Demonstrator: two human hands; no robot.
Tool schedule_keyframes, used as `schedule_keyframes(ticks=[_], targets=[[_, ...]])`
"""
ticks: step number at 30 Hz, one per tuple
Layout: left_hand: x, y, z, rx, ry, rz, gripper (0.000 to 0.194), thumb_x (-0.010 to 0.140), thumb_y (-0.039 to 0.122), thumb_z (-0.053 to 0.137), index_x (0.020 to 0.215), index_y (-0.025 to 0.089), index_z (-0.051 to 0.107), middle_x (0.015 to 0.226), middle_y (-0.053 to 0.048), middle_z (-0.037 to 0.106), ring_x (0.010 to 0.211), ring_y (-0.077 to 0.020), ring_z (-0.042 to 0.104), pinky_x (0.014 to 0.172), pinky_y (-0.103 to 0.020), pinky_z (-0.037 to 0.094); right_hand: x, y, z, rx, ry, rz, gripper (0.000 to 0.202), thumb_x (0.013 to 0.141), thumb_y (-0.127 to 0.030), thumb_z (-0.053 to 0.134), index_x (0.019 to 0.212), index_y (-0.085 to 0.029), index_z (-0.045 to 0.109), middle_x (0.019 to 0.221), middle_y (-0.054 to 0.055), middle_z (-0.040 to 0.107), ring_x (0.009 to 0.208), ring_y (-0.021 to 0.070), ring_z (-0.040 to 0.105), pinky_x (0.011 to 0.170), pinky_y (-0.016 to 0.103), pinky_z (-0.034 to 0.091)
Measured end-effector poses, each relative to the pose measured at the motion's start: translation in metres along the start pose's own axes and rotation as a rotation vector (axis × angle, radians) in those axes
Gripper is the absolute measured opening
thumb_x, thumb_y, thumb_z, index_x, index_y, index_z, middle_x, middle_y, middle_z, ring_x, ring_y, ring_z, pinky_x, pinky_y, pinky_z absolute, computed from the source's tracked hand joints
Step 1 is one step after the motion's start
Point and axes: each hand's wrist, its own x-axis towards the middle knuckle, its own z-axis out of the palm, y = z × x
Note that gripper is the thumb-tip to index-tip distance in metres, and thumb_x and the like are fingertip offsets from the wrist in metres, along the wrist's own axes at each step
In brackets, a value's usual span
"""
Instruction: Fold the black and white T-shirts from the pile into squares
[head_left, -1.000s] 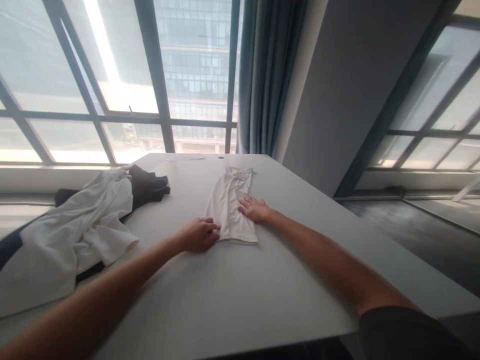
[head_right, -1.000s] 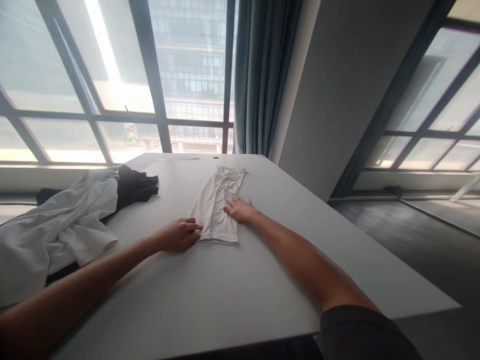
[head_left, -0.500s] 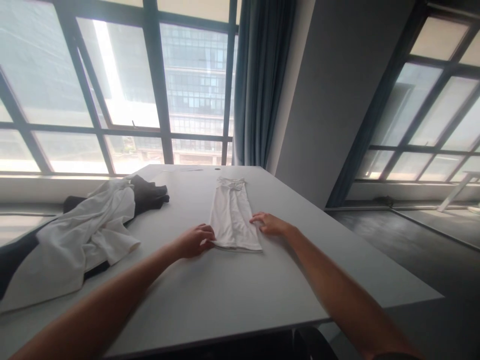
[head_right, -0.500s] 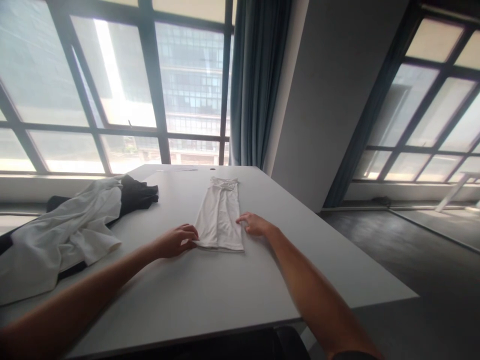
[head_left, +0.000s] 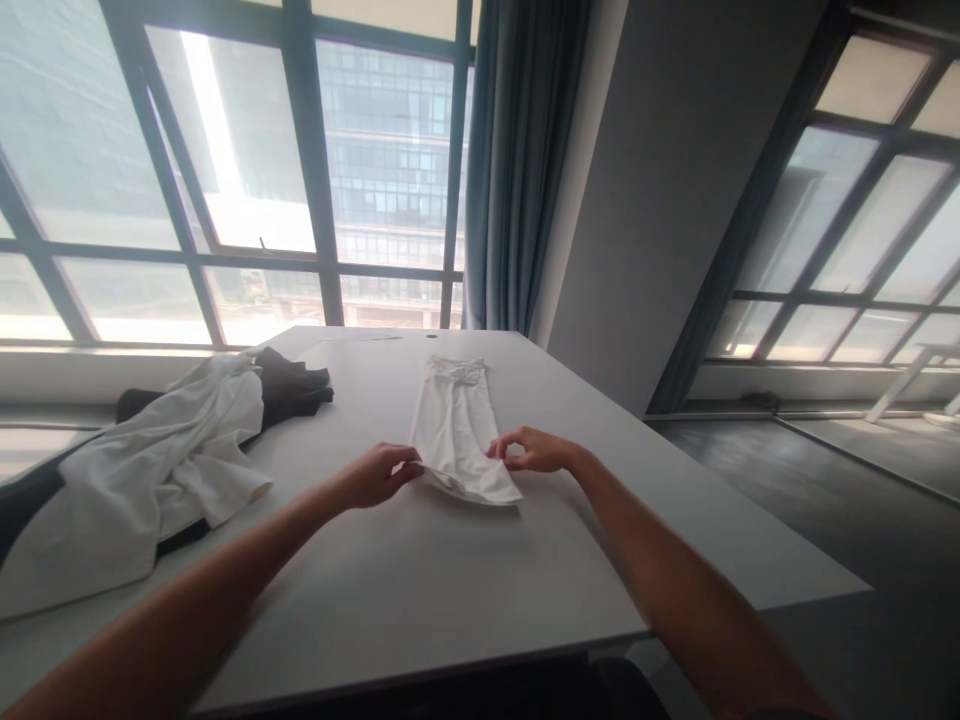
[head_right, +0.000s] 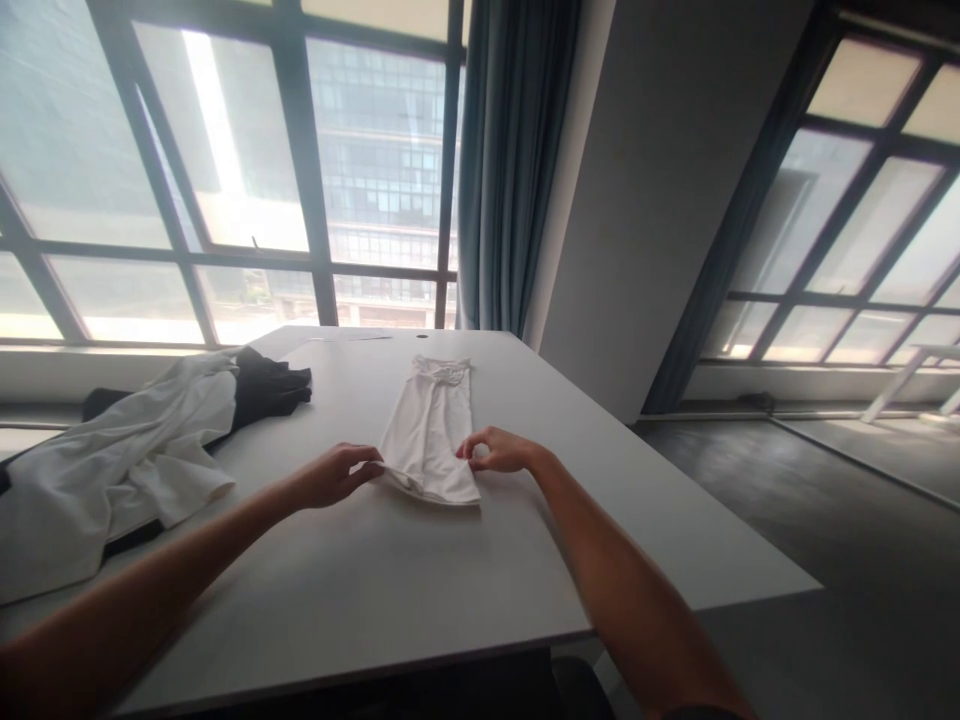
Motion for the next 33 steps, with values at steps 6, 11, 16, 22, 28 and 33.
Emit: schedule_keyframes(ticks=[6,11,16,22,28,33], targets=[[0.021,0.01,-0.035,-0.317,-0.202,-0.084,0.05,0.092,0.06,0.052,0.075,0.015,0.062,0.061,0.003,0.053,0.058,-0.0102,0.046,0.053,-0.022,0.038,-0.008,-0.002,-0.016,0.328,-0.084,0.071,0.035,0.073,-0.046,0.077,0.088,-0.016,0.066,0.082,0.002,0.072,0.073,0.0146,0.064,0.07,0.027,0.053],[0.085,-0.03,-0.042,-0.575,0.107,-0.289,0.058,0.076,0.073,0.065,0.074,0.015,0.059,0.069,0.0,0.056,0.065,-0.0137,0.054,0.06,-0.026,0.048,0.025,0.01,-0.023,0.555,0.317,0.19,0.036,0.078,-0.044,0.076,0.094,-0.017,0.059,0.083,0.002,0.068,0.064,0.012,0.063,0.06,0.025,0.055],[0.109,-0.077,-0.009,-0.545,0.287,-0.76,0.071,0.084,0.074,0.052,0.124,0.016,0.054,0.104,-0.011,0.066,0.073,-0.016,0.065,0.063,-0.027,0.054,0.05,0.028,-0.014,0.483,0.582,0.469,0.032,0.092,-0.043,0.064,0.108,-0.017,0.055,0.094,0.009,0.07,0.06,0.0115,0.065,0.054,0.023,0.053],[0.075,-0.09,0.02,-0.276,0.151,-0.729,0.085,0.073,0.05,0.077,0.143,0.018,0.042,0.124,-0.018,0.064,0.093,-0.0233,0.068,0.067,-0.027,0.055,0.045,0.036,0.01,0.152,0.478,0.444,0.039,0.078,-0.039,0.08,0.106,-0.014,0.065,0.095,0.007,0.072,0.056,0.0089,0.058,0.052,0.02,0.047],[0.057,-0.073,0.022,-0.075,0.042,-0.686,0.068,0.073,0.044,0.072,0.134,0.018,0.055,0.096,-0.007,0.071,0.074,-0.0188,0.067,0.064,-0.027,0.051,0.04,0.027,0.018,0.056,0.402,0.42,0.046,0.075,-0.034,0.081,0.113,-0.012,0.068,0.072,0.0,0.066,0.057,0.0097,0.055,0.054,0.02,0.042],[0.042,-0.062,0.026,-0.127,0.044,-0.595,0.048,0.076,0.043,0.063,0.115,0.016,0.064,0.067,0.002,0.066,0.058,-0.0162,0.06,0.058,-0.027,0.044,0.031,0.022,0.015,0.164,0.32,0.408,0.048,0.073,-0.032,0.081,0.115,-0.013,0.066,0.072,-0.002,0.065,0.054,0.0089,0.053,0.055,0.021,0.043]])
